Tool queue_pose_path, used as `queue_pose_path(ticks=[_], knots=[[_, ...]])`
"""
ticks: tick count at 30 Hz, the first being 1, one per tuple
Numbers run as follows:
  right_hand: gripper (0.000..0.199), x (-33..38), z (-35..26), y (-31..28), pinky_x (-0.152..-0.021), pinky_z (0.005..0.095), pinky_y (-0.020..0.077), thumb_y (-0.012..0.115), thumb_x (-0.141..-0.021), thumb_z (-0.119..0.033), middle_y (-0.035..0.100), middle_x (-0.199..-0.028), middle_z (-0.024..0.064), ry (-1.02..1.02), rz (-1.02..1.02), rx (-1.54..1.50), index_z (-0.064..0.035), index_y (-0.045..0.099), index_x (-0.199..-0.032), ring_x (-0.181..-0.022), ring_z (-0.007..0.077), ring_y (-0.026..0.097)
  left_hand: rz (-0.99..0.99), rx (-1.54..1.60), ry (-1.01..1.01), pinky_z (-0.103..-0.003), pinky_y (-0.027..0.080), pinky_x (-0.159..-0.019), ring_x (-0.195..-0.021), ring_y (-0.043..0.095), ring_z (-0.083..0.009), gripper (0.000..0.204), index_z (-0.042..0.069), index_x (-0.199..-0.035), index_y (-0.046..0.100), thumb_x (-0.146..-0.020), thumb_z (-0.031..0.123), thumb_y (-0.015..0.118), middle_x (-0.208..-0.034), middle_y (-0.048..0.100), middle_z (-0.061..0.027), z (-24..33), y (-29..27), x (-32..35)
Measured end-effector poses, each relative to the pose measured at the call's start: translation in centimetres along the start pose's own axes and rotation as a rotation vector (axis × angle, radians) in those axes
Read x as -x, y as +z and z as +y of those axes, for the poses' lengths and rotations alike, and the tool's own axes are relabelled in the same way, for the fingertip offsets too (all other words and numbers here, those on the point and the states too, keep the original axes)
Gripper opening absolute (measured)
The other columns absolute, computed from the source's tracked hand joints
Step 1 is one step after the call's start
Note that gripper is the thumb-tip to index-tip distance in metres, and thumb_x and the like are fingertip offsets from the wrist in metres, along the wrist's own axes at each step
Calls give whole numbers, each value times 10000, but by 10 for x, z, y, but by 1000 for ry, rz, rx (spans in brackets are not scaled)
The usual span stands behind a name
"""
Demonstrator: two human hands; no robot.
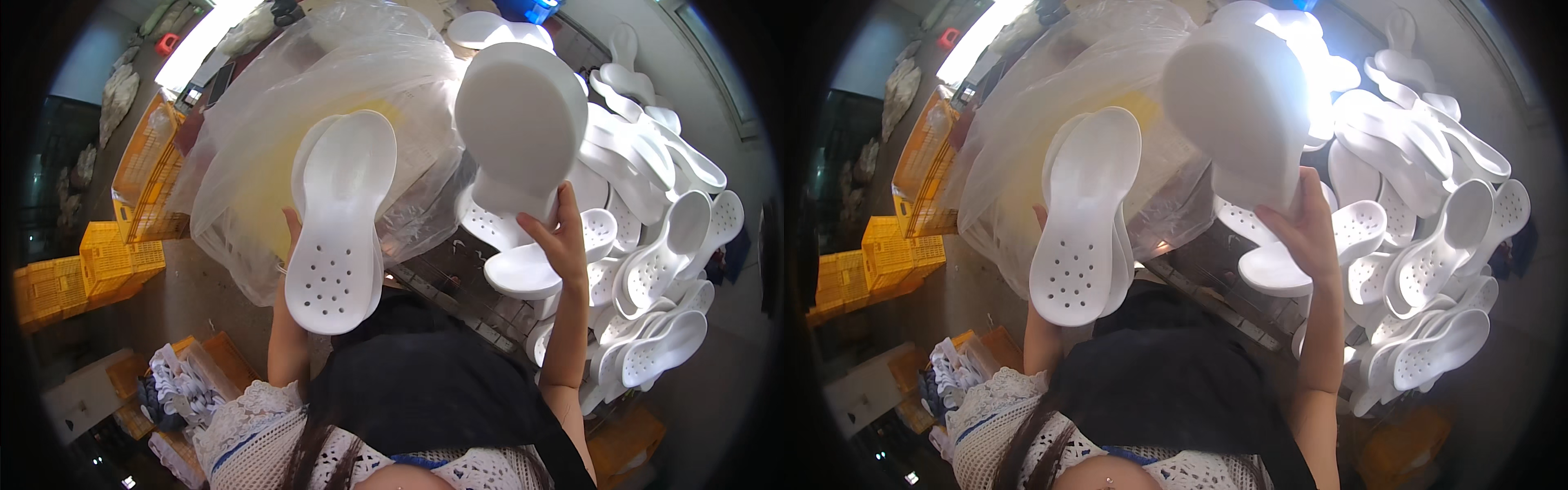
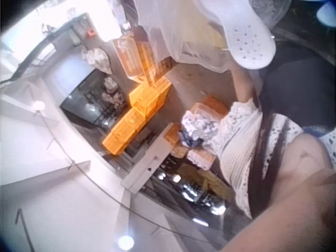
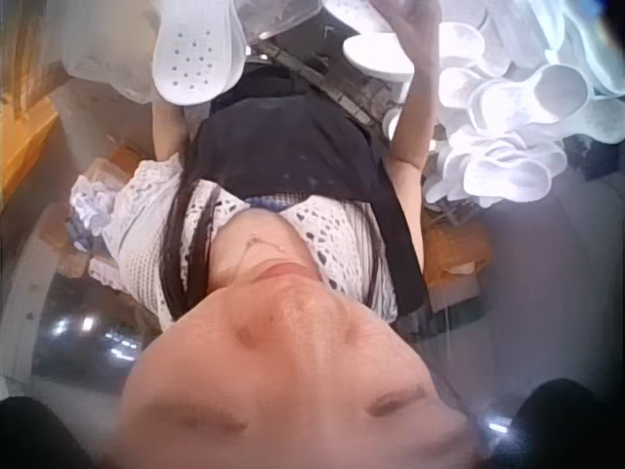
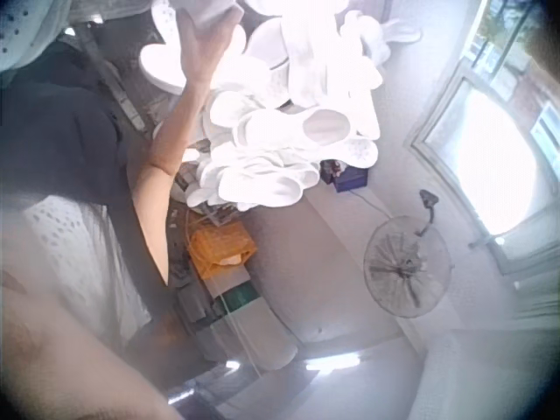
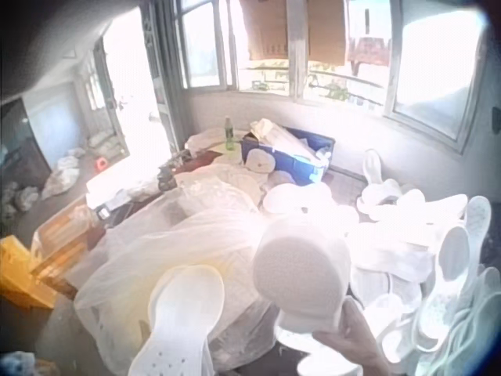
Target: The person picks up white slipper soles from a pile on a wire rack, places them into a plastic bag, and stacks them. They repeatedly pick, align, and place the soles into the bag, occasionally adjusting the pile and the bag.
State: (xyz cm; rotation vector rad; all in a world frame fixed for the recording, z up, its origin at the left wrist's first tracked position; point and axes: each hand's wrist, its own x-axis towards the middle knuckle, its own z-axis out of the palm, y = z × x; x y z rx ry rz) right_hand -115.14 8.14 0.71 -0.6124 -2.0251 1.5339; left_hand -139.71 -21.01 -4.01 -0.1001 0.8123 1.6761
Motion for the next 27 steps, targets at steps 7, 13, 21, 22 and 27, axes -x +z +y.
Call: queue_pose_path(ticks=[7, 13, 21, 22, 27], knots=[[424, -62, 87, 154, -1070, 445, 319, 585, -912, -163, 504, -1396, 121, 539, -872, -163, -70, 521, -1321, -1324, 277, 417, 621, -1223, 384, -374, 464, -970, -1155, 581, -283, 915, 20, -1412, 354, -724, 412, 813, -1286, 569, -193, 40, -67, -32], [345, -27, 96, 189, -719, 338, 471, 635, -898, -268, 676, -837, 178, 154, -497, 86, 51, 635, -1027, -750, 195, 604, 568, -1191, 244, -362, 431, -1006, -1179, 562, -274, 938, 11, -1416, 355, -711, 408, 828, -1305, 562, -169, 34, -84, -40], [370, -136, 61, 171, -810, 416, 497, 564, -931, -293, 683, -956, 220, 240, -269, 379, 16, 642, -1119, -897, 367, 658, 383, -929, 260, -345, 497, -862, -1012, 590, -253, 812, -24, -1435, 311, -837, 336, 726, -1199, 574, -175, 49, -55, -63], [391, -148, 56, 174, -817, 422, 494, 553, -937, -306, 681, -952, 230, 265, -272, 458, 18, 631, -1140, -897, 376, 655, 315, -918, 211, -340, 506, -836, -993, 587, -246, 806, -29, -1438, 304, -848, 337, 713, -1190, 568, -179, 43, -55, -70], [1026, -148, 30, 242, -1094, 594, 199, 737, -707, -530, 289, -1419, 379, 57, -194, 904, -29, 269, -1470, -1345, 519, 253, 260, -1150, 202, -358, 459, -907, -1120, 523, -249, 803, 15, -1463, 284, -863, 369, 683, -1290, 513, -184, 24, -55, -74]])
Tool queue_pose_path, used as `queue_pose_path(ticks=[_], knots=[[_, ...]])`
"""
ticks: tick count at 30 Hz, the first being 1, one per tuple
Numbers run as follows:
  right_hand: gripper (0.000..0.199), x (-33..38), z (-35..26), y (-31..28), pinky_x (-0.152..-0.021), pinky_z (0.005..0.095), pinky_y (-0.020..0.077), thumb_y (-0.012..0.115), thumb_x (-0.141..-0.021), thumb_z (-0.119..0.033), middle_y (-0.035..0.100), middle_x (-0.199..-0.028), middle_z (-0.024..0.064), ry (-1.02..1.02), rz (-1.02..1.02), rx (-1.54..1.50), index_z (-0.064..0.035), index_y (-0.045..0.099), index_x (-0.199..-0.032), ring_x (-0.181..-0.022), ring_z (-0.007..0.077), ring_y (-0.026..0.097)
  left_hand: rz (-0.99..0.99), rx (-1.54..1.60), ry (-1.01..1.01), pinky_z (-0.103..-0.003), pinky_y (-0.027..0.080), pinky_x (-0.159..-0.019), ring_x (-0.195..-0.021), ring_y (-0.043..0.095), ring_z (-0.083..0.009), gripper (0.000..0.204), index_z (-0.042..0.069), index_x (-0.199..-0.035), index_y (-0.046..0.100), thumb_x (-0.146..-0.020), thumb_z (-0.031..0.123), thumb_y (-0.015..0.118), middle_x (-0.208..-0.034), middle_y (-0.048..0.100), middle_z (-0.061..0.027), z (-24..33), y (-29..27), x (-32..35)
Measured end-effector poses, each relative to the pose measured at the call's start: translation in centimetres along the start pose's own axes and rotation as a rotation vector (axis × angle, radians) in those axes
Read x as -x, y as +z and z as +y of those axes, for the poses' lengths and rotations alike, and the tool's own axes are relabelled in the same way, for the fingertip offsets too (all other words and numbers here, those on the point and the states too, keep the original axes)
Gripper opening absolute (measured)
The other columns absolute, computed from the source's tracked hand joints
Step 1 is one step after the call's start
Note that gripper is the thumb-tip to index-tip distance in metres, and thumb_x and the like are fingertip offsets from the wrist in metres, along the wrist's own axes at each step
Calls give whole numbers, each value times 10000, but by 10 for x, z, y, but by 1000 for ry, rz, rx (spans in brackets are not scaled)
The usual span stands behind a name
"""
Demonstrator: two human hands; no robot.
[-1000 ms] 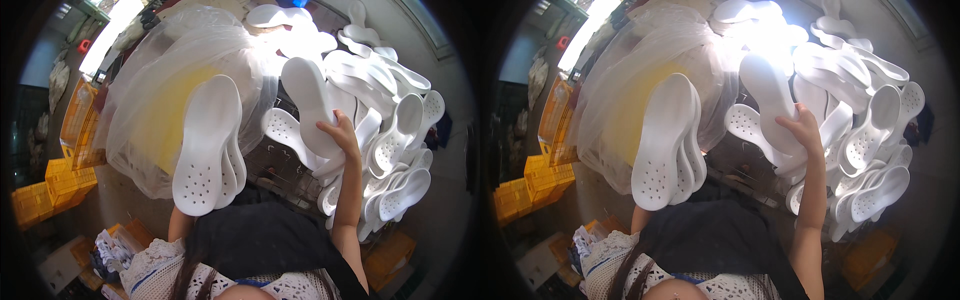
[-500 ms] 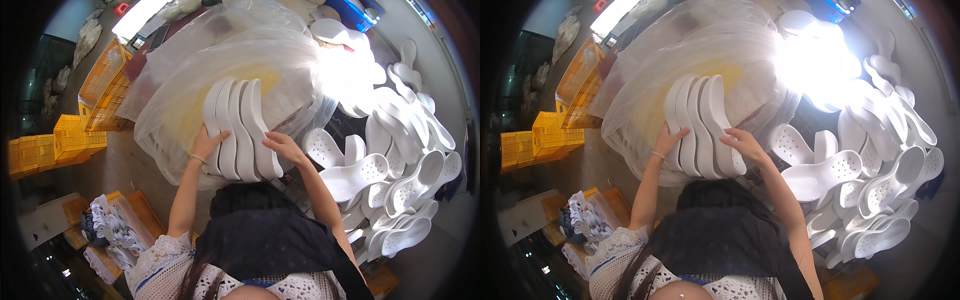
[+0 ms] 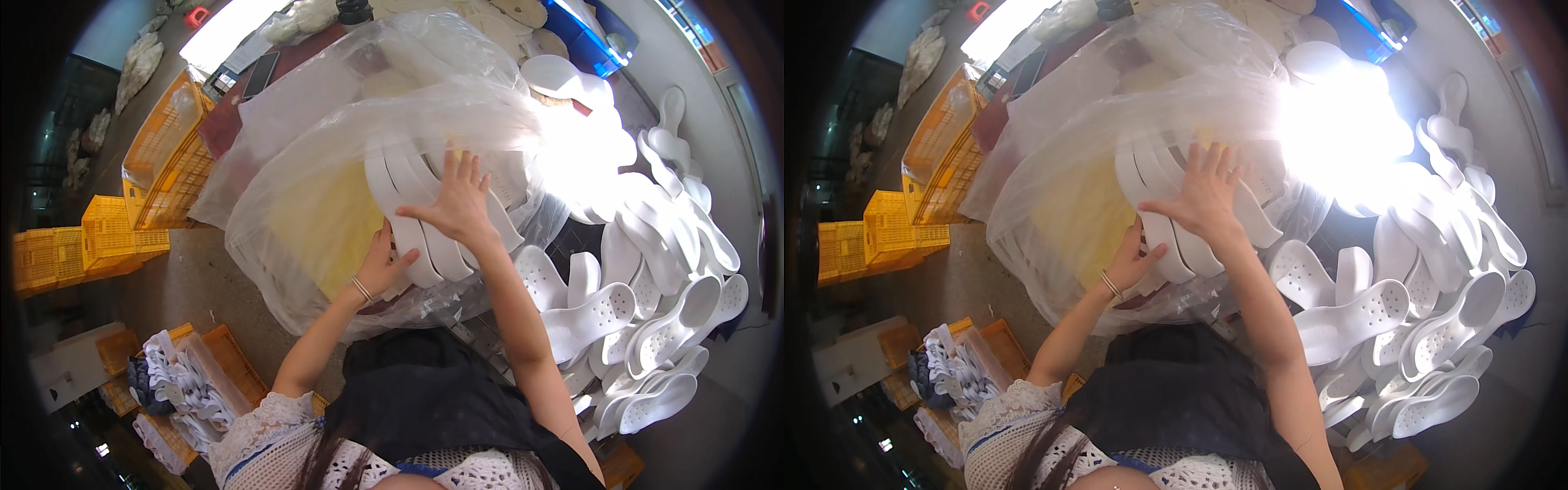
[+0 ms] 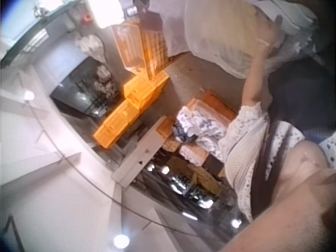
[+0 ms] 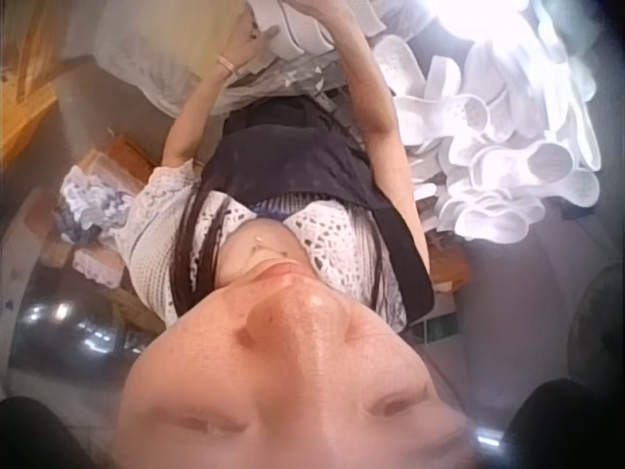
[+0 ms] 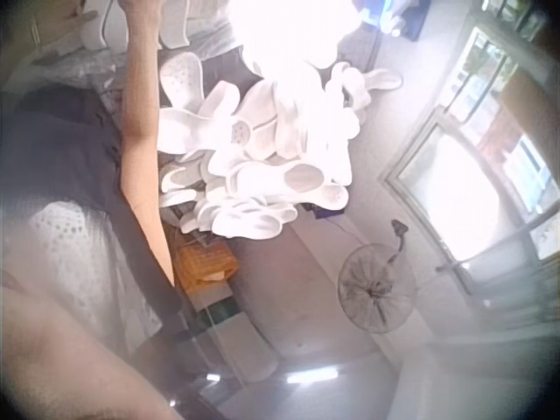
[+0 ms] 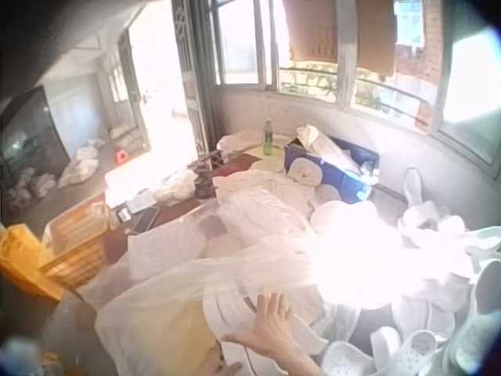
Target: The person picks up white slipper soles from a pile on a wire rack, places them into a plastic bag, and stacks them. They repeatedly pick, align, and place the soles into the bag, occasionally adjusting the pile and the bag.
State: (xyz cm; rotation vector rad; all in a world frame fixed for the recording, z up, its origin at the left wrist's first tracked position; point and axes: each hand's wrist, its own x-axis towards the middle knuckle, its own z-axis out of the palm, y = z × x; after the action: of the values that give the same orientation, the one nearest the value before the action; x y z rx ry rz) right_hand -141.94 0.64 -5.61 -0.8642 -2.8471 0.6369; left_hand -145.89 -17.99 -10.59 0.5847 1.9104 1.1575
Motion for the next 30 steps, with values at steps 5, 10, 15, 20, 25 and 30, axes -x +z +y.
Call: queue_pose_path(ticks=[5, 10, 15, 20, 25, 30], knots=[[1266, 2, -36, 29, -1080, 662, 136, 840, -511, -516, 235, -1436, 373, 64, -8, 149, -84, 190, -1508, -1336, 550, 205, 254, -896, 561, -467, 358, -1009, -1123, 476, -364, 813, 38, -1410, 381, -767, 382, 742, -1242, 479, -214, 8, -45, -3], [1249, -18, -13, 30, -1025, 564, 238, 843, -486, -493, 367, -1265, 280, 4, -101, 31, -112, 217, -1498, -1162, 445, 367, 730, -1287, 290, -524, 369, -983, -1128, 478, -386, 797, 71, -1345, 432, -695, 379, 774, -1192, 530, -185, -11, -102, -91], [1224, -12, -4, 19, -998, 529, 261, 839, -480, -478, 391, -1217, 260, -74, -48, -20, -109, 248, -1487, -1139, 429, 386, 357, -1122, 69, -449, 540, -734, -850, 652, -359, 318, 74, -1025, 642, -769, 255, 698, -1000, 656, -183, 9, -162, -164], [1133, -26, -14, 3, -1001, 552, 266, 822, -515, -482, 399, -1257, 289, -19, -198, -76, -101, 315, -1454, -1186, 429, 370, 422, -779, 318, -432, 489, -646, -710, 625, -393, 223, -15, -986, 619, -806, 117, 623, -824, 637, -230, 116, -201, -96], [810, -115, -29, 29, -997, 555, 328, 785, -647, -461, 493, -1247, 251, -237, -258, -356, -81, 508, -1307, -1211, 399, 429, -97, -870, 152, -374, 492, -677, -725, 619, -345, 360, 3, -1143, 583, -815, 122, 671, -846, 637, -216, 157, -144, 2], [652, -161, -53, 80, -974, 527, 373, 754, -711, -427, 540, -1222, 223, -283, 62, -59, -79, 566, -1229, -1173, 374, 487, -316, -504, 205, -389, 514, -717, -827, 650, -323, 479, -27, -1225, 544, -799, 146, 679, -985, 666, -173, 132, -146, -3]])
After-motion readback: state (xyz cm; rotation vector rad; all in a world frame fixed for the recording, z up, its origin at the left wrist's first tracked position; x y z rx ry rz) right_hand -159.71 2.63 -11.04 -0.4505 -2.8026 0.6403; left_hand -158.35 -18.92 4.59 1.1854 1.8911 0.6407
